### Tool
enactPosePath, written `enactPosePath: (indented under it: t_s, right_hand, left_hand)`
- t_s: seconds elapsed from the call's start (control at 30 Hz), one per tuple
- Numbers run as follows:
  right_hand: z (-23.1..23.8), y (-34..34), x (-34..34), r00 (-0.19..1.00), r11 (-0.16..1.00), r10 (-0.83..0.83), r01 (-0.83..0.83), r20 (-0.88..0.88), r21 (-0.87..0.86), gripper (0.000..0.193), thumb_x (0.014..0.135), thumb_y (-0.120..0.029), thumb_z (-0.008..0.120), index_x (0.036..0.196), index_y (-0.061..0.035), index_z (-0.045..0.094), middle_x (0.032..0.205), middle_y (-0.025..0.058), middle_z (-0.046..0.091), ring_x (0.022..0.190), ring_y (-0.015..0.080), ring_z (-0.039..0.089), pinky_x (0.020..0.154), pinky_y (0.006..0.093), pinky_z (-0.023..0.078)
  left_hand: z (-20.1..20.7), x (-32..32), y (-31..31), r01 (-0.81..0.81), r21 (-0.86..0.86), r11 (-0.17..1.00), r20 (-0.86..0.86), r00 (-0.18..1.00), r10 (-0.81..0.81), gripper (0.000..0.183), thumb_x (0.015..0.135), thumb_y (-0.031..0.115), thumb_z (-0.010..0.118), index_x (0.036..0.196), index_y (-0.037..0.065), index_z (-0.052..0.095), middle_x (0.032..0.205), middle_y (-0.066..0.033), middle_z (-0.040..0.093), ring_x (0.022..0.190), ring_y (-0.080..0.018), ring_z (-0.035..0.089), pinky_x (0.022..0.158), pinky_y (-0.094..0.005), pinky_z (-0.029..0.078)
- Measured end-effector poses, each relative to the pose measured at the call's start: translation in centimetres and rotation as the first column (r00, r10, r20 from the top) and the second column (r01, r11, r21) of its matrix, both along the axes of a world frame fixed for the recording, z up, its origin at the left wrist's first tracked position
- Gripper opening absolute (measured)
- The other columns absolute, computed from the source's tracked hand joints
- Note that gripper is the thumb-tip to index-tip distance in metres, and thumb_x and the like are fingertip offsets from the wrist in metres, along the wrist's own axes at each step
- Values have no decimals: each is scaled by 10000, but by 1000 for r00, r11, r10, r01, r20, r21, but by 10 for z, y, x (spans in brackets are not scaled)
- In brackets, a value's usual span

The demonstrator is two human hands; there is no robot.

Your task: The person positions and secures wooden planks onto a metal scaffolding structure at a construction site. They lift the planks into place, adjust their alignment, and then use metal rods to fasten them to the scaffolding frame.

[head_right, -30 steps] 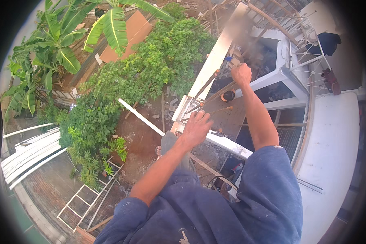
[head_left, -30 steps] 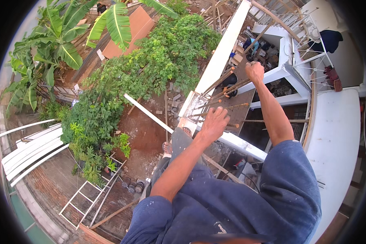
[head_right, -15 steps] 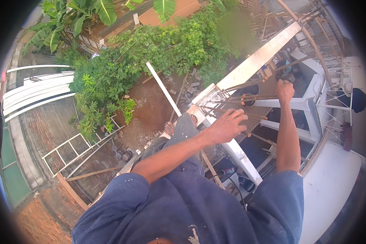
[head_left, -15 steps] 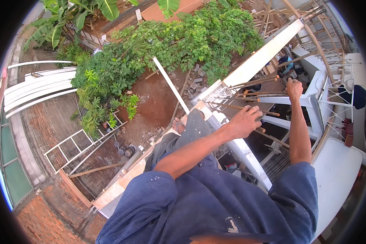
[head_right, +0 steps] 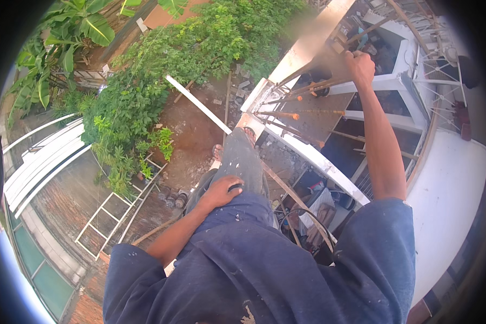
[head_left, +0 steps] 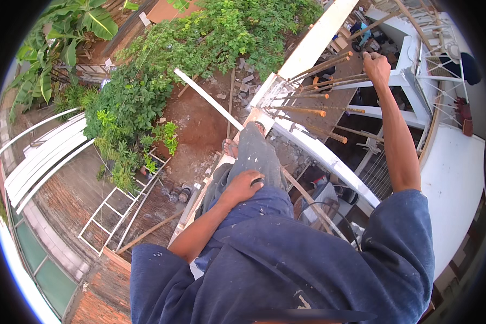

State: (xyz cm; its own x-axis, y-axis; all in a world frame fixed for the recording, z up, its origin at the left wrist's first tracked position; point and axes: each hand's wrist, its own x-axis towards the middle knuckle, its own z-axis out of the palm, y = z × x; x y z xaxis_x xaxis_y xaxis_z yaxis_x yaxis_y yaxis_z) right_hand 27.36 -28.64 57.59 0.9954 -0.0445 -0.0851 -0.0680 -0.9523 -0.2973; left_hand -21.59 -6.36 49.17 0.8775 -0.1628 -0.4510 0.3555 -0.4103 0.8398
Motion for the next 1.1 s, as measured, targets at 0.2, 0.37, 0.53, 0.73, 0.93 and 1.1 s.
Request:
enactPosePath:
  t_s: [0.2, 0.37, 0.53, 0.73, 0.93, 1.1]
  right_hand:
    - [-7, -4, -13, 979, 965, 178, -154, 102, -211, 403, 849, -442, 517, 943, -115, 733, 807, 151, 707, 892, 338, 675, 852, 404, 503]
    - [-16, 0, -5, 976, 950, 185, -147, 117, -274, 272, 844, -200, 544, 909, 29, 675, 904, 223, 666, 843, 387, 658, 747, 420, 535]
    - [-15, 4, -7, 985, 999, -24, 20, 174, 27, 256, 760, -160, 574, 816, 75, 660, 873, 278, 664, 868, 442, 651, 773, 465, 533]
    - [-6, 18, -18, 968, 983, -165, 145, 187, 115, 287, 794, -183, 568, 862, 85, 644, 900, 324, 646, 895, 447, 645, 803, 474, 525]
    - [9, 17, -35, 989, 964, -139, 146, -44, 222, 343, 805, -309, 585, 1019, -72, 709, 992, 238, 676, 949, 399, 650, 860, 458, 503]
    - [18, 22, -45, 983, 960, -119, 151, -142, 237, 303, 825, -283, 570, 974, -67, 722, 927, 239, 685, 915, 407, 654, 839, 456, 500]
  left_hand:
    - [7, -16, 53, 70, 164, 984, -146, 988, -46, 294, 886, 233, 587, 1096, 36, 646, 1121, -170, 636, 1064, -352, 589, 931, -401, 454]
    - [31, 47, 48, -253, 51, 966, 70, 966, 249, 241, 903, 170, 581, 1059, 1, 651, 1039, -161, 658, 999, -291, 628, 888, -359, 465]
    - [70, 153, 4, -405, -271, 874, 373, 792, 483, 330, 978, 245, 487, 991, -40, 652, 974, -129, 665, 960, -231, 615, 867, -338, 460]
    - [98, 240, -29, -416, -538, 733, 270, 739, 618, 541, 1028, 391, 345, 967, -39, 668, 942, -112, 667, 885, -183, 575, 825, -326, 438]
    - [108, 272, -35, -392, -411, 823, 104, 877, 469, 554, 984, 481, 435, 887, 4, 701, 611, -38, 567, 610, -100, 472, 602, -265, 368]
    - [113, 297, -35, -372, -336, 865, -69, 926, 372, 407, 913, 408, 609, 821, 24, 702, 511, 33, 449, 490, -45, 381, 475, -236, 277]
